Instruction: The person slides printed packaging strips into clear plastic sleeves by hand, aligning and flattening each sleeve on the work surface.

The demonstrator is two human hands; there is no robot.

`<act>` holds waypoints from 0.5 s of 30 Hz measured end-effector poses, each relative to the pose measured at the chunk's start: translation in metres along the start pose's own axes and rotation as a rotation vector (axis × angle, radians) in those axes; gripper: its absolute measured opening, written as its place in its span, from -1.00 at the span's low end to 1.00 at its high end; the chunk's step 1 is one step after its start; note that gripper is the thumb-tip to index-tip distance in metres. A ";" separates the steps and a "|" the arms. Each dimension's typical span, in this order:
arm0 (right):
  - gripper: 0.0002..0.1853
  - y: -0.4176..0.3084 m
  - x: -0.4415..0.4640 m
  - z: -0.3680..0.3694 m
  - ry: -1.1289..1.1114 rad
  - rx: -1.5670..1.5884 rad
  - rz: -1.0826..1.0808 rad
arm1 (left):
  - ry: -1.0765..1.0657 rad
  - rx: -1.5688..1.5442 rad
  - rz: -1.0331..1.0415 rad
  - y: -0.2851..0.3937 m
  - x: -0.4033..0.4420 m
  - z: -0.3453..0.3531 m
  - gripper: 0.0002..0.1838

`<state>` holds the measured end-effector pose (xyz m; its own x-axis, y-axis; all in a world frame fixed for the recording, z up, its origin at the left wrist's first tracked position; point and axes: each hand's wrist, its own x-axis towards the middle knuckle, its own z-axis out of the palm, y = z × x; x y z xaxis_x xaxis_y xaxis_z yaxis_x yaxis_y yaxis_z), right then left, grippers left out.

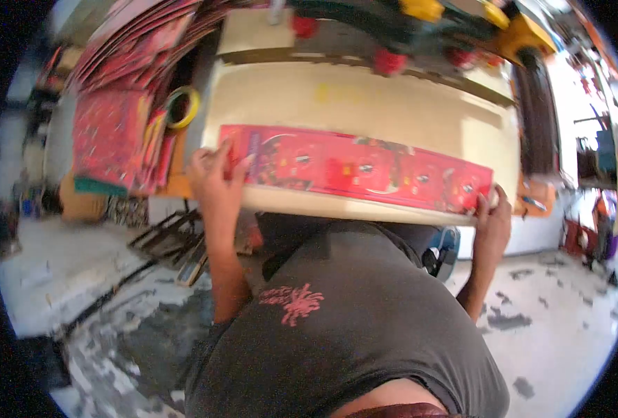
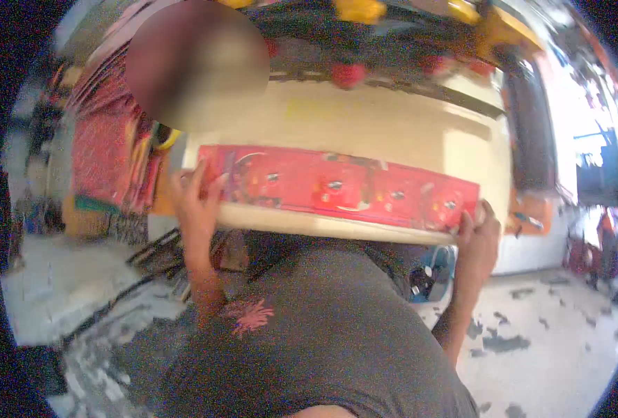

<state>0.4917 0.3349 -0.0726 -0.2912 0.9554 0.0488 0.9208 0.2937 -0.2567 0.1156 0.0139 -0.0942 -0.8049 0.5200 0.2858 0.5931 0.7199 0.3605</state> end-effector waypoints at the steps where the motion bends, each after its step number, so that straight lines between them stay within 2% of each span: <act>1: -0.41 -0.010 -0.006 -0.006 0.003 -0.028 0.033 | 0.003 -0.028 0.004 0.001 -0.001 -0.001 -0.42; 6: -0.39 -0.023 -0.015 -0.019 -0.010 -0.089 0.152 | 0.019 0.005 0.065 -0.002 -0.002 0.000 -0.45; 8: -0.37 -0.022 -0.012 -0.021 -0.112 0.036 0.193 | 0.007 -0.005 0.066 -0.004 -0.001 0.001 -0.45; 13: -0.35 -0.022 -0.008 -0.026 -0.153 0.139 0.249 | -0.006 0.003 0.041 0.000 -0.001 0.002 -0.45; 15: -0.38 -0.016 -0.010 -0.018 -0.079 0.142 0.149 | 0.001 -0.014 0.016 -0.001 -0.003 0.003 -0.45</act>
<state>0.4839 0.3215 -0.0519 -0.1793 0.9810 -0.0742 0.9110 0.1371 -0.3889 0.1173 0.0130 -0.0978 -0.7956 0.5303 0.2928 0.6057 0.7055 0.3681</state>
